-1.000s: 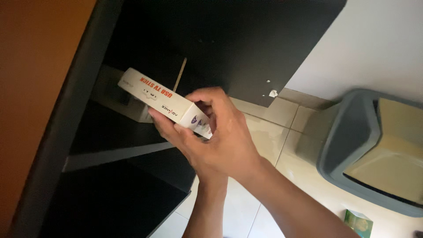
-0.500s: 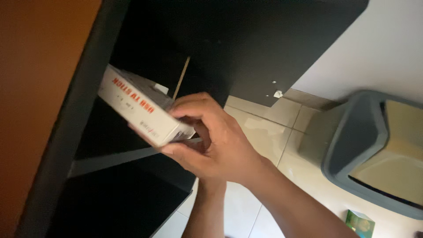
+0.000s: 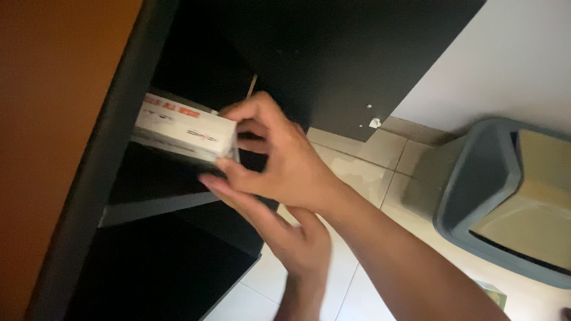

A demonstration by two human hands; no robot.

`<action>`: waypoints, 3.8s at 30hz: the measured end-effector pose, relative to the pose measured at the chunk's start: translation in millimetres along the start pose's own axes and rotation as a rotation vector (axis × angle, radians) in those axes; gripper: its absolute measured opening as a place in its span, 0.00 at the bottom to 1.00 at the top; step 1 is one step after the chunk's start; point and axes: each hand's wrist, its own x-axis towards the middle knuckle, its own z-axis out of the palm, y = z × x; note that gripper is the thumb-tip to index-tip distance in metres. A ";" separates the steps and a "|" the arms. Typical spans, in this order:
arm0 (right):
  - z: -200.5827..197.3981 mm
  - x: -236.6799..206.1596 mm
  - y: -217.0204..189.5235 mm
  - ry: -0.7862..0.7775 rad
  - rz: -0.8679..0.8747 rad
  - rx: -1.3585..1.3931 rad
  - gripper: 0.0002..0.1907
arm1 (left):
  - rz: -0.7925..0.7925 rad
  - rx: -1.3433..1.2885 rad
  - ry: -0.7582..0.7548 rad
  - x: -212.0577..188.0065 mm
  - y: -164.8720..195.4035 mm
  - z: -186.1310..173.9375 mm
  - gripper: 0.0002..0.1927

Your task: The person sits on the floor, opens a small product box and places it on a black shelf, then picks up small items from the floor including a tin, a small lamp-like object and boxes and arranges them on the shelf. The person then stands, picks up a magazine from the bed and places it into a desk drawer.

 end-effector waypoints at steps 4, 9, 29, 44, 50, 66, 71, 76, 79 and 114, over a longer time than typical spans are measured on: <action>12.7 16.3 13.9 -0.065 -0.020 0.067 0.25 | -0.074 -0.099 -0.014 -17.5 3.0 -2.9 0.47; 27.2 32.1 24.8 -0.167 -0.048 0.019 0.26 | -0.113 -0.160 -0.014 -11.5 6.9 -10.6 0.44; 71.0 49.7 55.7 -0.193 0.107 -0.009 0.23 | -0.071 -0.291 0.012 -27.9 23.4 -15.3 0.39; 71.7 60.3 83.1 -0.298 -0.071 -0.167 0.27 | -0.079 -0.270 -0.012 -22.2 17.3 -26.2 0.38; 86.1 69.0 81.4 -0.239 0.043 -0.267 0.24 | -0.065 -0.239 -0.021 -22.1 12.9 -23.5 0.36; 88.5 67.2 107.7 -0.130 -0.046 -0.328 0.29 | -0.122 -0.253 -0.014 -21.9 14.7 -28.1 0.36; 96.7 71.6 100.9 -0.187 0.045 -0.335 0.29 | -0.096 -0.237 -0.025 -19.0 10.6 -30.7 0.36; 97.6 77.5 99.9 -0.186 -0.024 -0.396 0.22 | -0.109 -0.226 -0.008 -18.4 8.6 -31.4 0.35; 96.2 80.1 103.7 -0.235 0.080 -0.436 0.20 | -0.117 -0.218 -0.013 -18.2 6.0 -33.7 0.36; -44.7 -122.0 1.4 0.444 0.147 0.182 0.09 | 0.003 -0.455 -0.246 -22.4 20.1 36.8 0.13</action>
